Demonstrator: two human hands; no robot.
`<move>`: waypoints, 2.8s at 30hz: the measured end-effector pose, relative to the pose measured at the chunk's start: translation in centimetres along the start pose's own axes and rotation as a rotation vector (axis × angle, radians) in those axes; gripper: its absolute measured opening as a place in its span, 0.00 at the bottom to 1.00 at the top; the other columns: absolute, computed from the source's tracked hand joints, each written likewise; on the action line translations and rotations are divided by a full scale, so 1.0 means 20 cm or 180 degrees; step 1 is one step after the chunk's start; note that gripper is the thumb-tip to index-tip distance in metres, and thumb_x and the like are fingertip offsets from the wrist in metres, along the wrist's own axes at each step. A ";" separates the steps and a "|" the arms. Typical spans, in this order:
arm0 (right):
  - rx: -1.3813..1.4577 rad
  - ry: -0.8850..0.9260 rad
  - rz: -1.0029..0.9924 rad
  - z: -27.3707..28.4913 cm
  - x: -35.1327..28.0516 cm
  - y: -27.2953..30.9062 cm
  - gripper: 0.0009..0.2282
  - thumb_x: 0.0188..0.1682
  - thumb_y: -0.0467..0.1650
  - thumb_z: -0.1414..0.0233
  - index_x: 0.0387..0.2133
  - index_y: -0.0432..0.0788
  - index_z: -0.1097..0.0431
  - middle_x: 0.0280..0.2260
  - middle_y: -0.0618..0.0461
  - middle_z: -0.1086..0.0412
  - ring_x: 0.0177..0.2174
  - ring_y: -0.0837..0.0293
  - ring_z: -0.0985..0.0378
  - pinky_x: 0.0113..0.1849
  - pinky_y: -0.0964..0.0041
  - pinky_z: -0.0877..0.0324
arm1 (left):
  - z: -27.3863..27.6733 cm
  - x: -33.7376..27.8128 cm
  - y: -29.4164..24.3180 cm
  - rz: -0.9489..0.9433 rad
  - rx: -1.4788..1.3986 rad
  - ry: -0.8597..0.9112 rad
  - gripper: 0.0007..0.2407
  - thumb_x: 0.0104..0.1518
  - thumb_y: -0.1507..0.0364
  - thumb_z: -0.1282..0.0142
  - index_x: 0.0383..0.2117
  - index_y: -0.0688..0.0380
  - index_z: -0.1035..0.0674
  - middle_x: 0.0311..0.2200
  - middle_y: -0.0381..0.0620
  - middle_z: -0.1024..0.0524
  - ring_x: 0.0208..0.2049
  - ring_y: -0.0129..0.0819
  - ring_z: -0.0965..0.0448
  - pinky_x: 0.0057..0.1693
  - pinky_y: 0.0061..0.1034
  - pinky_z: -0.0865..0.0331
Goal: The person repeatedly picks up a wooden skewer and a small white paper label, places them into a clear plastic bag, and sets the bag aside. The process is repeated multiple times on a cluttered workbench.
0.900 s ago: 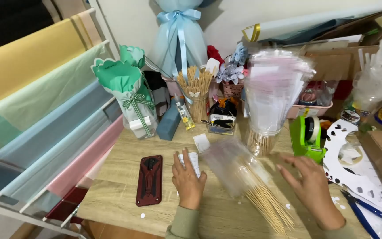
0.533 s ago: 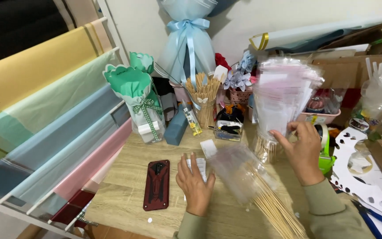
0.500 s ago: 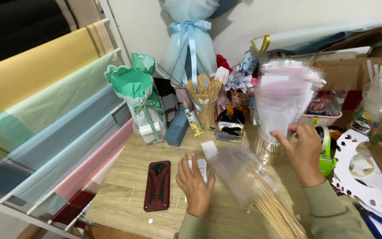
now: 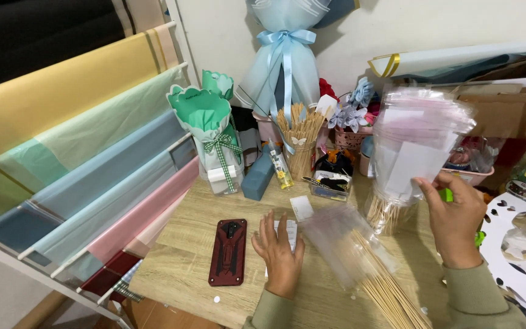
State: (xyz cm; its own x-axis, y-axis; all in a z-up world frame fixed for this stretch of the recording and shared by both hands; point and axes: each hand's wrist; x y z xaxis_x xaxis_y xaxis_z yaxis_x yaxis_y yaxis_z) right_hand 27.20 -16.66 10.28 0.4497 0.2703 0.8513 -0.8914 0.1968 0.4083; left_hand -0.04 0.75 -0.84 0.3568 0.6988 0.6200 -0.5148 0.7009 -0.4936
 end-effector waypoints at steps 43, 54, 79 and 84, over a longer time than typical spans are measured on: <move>-0.0433 0.1767 0.0332 0.55 -1.16 -0.76 0.15 0.40 0.42 0.42 0.43 0.73 0.22 0.32 0.73 0.17 0.30 0.67 0.16 0.38 0.68 0.24 | 0.34 -0.41 -0.50 0.2033 -0.4961 0.2128 0.17 0.62 0.69 0.47 0.54 0.65 0.20 0.48 0.52 0.16 0.48 0.34 0.17 0.54 0.22 0.25; -0.0443 0.2064 0.0296 0.55 -1.23 -0.85 0.19 0.35 0.43 0.38 0.42 0.83 0.22 0.33 0.87 0.16 0.34 0.75 0.15 0.47 0.71 0.28 | 0.31 -0.40 -0.35 0.1113 -0.3737 0.0855 0.04 0.53 0.83 0.36 0.30 0.69 0.11 0.23 0.56 0.13 0.23 0.35 0.13 0.34 0.23 0.17; -0.0492 0.1774 0.0522 0.61 -1.10 -0.56 0.18 0.41 0.39 0.43 0.44 0.81 0.23 0.35 0.82 0.23 0.37 0.80 0.21 0.57 0.69 0.37 | 0.47 -0.33 -0.31 0.0199 -0.2644 0.2507 0.09 0.57 0.64 0.37 0.41 0.46 0.15 0.61 0.45 0.25 0.67 0.40 0.32 0.73 0.49 0.58; -0.0431 0.1744 0.0160 0.63 -1.08 -0.45 0.15 0.40 0.38 0.42 0.39 0.80 0.20 0.33 0.82 0.22 0.36 0.76 0.21 0.60 0.63 0.40 | 0.40 -0.36 -0.28 -0.0268 -0.2202 0.1863 0.07 0.51 0.63 0.30 0.33 0.44 0.13 0.56 0.39 0.19 0.63 0.37 0.27 0.71 0.56 0.60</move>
State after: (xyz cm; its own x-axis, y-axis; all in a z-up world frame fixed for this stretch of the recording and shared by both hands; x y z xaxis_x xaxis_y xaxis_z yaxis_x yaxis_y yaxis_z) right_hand 24.92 -36.08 -7.62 0.4030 0.7250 0.5585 -0.9134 0.2804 0.2951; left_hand -6.03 -9.25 2.40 0.8081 0.4699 0.3551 0.0463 0.5504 -0.8336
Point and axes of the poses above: each hand's wrist, its own x-axis towards the middle knuckle, its own z-axis out of the back of the hand, y = z × x
